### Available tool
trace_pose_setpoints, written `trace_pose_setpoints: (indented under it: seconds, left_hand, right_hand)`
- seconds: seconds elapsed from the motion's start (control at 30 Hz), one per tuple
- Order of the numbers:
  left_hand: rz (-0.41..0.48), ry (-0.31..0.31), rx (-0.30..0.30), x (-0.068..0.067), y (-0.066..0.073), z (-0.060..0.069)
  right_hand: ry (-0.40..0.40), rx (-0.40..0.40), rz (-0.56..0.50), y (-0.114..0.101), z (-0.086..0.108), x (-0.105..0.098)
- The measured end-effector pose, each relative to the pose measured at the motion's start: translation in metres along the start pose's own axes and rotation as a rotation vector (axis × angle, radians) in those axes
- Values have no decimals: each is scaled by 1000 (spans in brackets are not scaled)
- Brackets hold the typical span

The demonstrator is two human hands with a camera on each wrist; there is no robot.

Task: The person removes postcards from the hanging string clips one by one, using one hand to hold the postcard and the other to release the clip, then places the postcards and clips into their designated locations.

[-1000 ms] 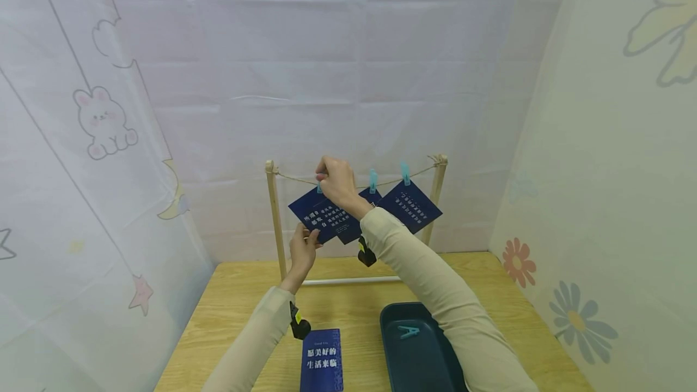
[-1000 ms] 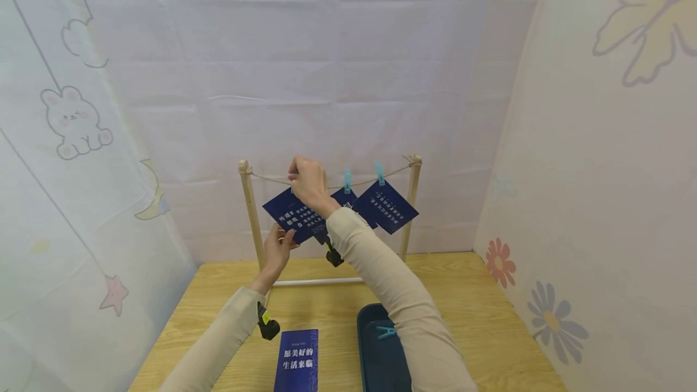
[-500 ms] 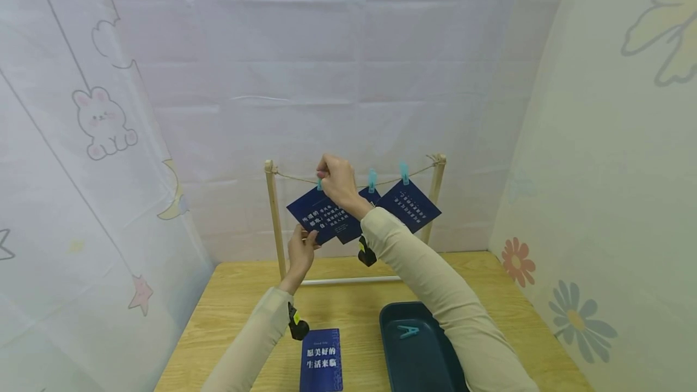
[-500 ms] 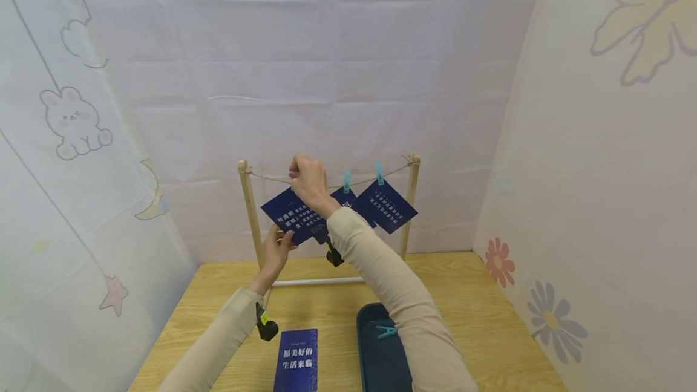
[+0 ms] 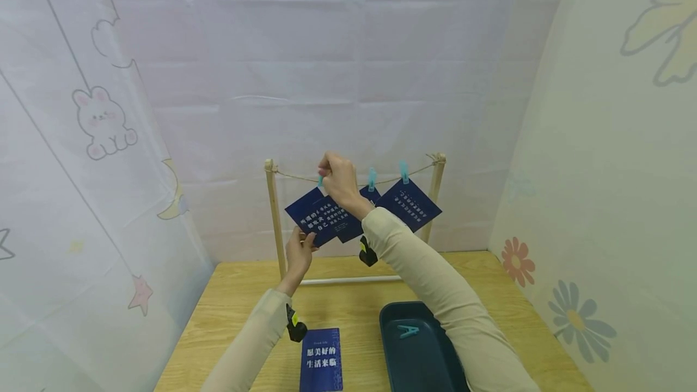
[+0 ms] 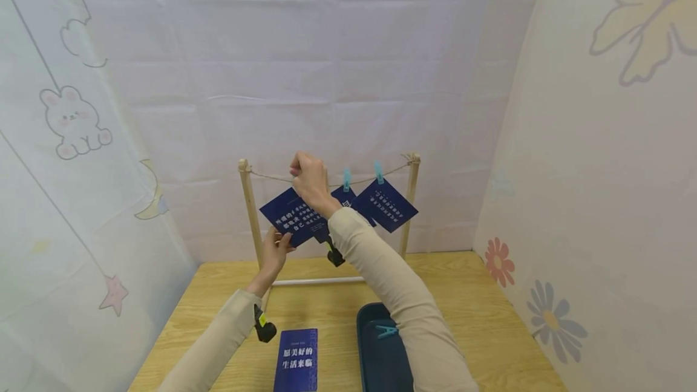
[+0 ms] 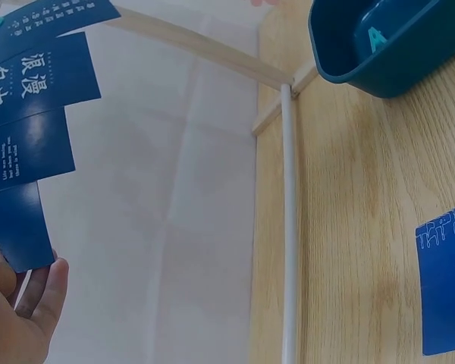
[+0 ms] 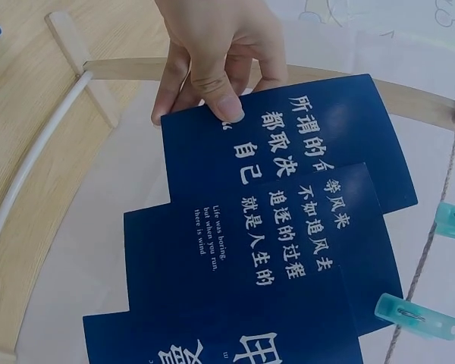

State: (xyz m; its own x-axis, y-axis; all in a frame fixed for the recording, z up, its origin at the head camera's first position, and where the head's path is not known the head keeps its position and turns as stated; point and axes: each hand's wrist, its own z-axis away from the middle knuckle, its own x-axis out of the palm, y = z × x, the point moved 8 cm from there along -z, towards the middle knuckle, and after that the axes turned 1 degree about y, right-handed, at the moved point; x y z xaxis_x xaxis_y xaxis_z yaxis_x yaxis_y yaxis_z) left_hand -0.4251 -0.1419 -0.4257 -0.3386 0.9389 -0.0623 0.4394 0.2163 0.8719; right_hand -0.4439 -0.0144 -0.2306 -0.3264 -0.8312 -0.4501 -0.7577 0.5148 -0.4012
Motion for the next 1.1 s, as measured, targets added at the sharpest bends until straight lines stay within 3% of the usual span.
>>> trace_pose_setpoints:
  seconds: [0.3,0.53,0.8,1.1]
  left_hand:
    - [4,-3,8,-3,0,1]
    - [17,-25,-39,-3,-7,7]
    - [-42,-27,-111,-8,-21,10]
    - [-57,-7,-112,-11,-27,12]
  right_hand:
    - [-32,-52,16,-3,3,1]
    - [-31,-84,9,-5,9,0]
    - [-34,-113,21,-6,16,1]
    - [-8,-129,25,-3,19,0]
